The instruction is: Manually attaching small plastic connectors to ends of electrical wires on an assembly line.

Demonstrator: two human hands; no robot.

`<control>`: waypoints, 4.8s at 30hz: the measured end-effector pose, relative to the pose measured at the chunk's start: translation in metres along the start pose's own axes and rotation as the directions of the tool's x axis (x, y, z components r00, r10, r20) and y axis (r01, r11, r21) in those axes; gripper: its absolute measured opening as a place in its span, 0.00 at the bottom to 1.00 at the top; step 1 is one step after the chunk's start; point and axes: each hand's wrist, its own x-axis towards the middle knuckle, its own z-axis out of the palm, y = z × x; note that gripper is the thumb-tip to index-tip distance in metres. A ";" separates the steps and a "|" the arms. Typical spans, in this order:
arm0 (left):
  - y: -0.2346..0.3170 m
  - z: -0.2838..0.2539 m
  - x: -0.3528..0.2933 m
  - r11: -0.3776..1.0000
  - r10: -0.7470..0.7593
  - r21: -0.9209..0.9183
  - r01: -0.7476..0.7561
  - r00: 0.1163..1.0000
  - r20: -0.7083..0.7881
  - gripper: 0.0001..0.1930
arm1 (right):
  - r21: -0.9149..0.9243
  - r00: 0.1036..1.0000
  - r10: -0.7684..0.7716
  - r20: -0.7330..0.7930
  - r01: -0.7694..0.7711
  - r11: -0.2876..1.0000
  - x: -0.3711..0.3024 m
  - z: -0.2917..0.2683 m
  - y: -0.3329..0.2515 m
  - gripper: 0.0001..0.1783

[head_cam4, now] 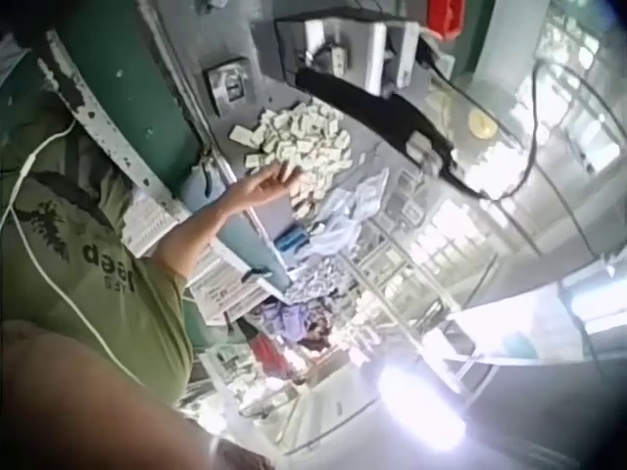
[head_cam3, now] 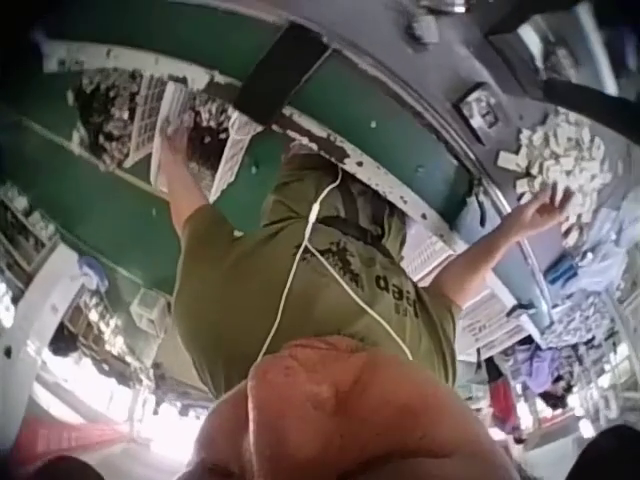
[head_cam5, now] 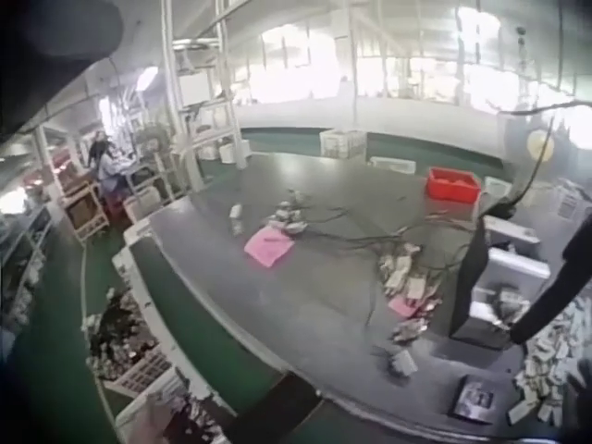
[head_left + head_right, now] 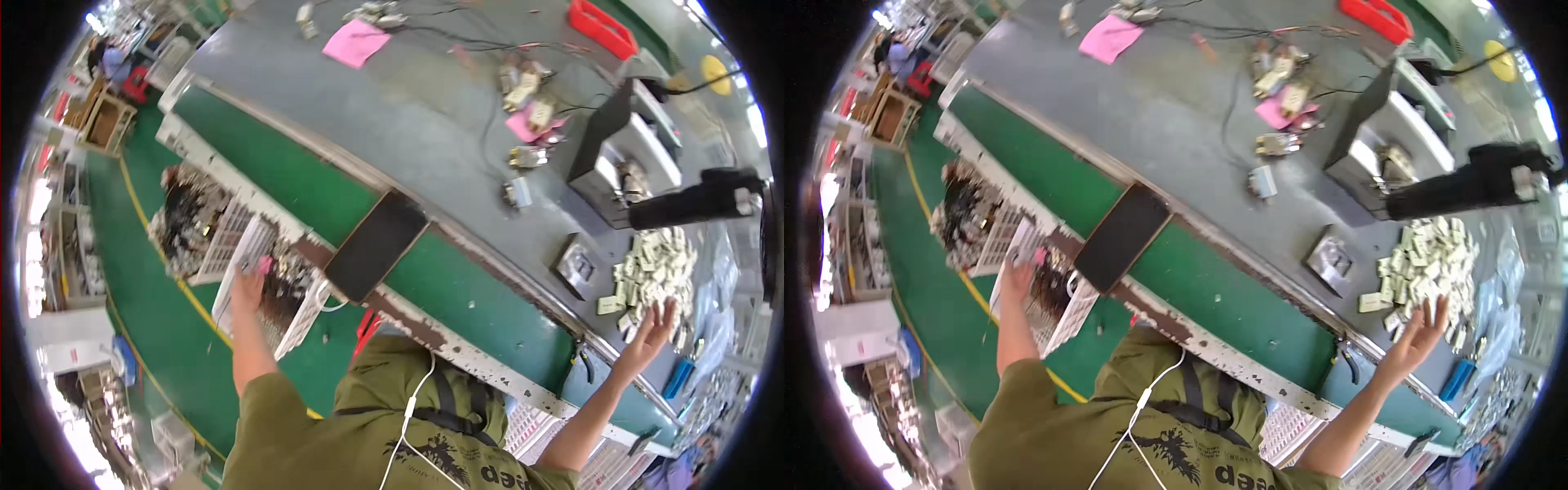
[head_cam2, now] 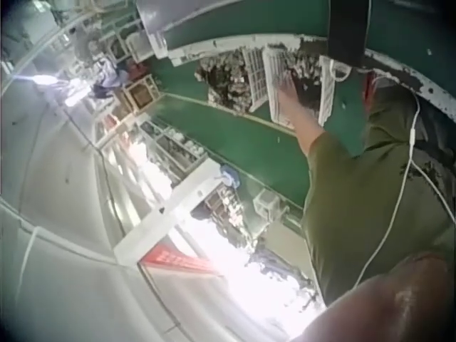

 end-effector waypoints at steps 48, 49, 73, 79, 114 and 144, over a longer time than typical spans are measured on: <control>0.409 0.351 -0.316 0.836 0.477 -0.505 0.214 0.171 0.862 0.16 | 0.186 0.471 -0.003 0.882 -0.342 0.921 -0.033 0.023 -0.095 0.10; 0.407 0.352 -0.313 0.836 0.476 -0.506 0.214 0.175 0.862 0.16 | 0.186 0.468 -0.004 0.884 -0.343 0.921 -0.032 0.022 -0.097 0.10; 0.375 0.360 -0.359 0.927 0.365 -0.351 0.129 -0.106 0.925 0.16 | -0.117 0.772 -0.200 0.603 0.333 0.935 -0.035 0.039 -0.111 0.42; 0.373 0.358 -0.368 0.963 0.268 -0.267 0.031 -0.093 0.959 0.15 | 0.050 0.798 -0.171 0.578 0.175 0.983 -0.034 0.043 -0.104 0.36; 0.356 0.365 -0.389 0.837 0.311 -0.304 -0.455 -0.063 0.948 0.29 | 0.106 0.849 -0.133 0.511 0.091 0.990 -0.043 0.069 -0.120 0.30; 0.376 0.364 -0.385 0.690 0.423 -0.359 -0.629 -0.051 0.904 0.28 | 0.163 0.832 -0.080 0.549 -0.012 0.987 -0.040 0.067 -0.119 0.26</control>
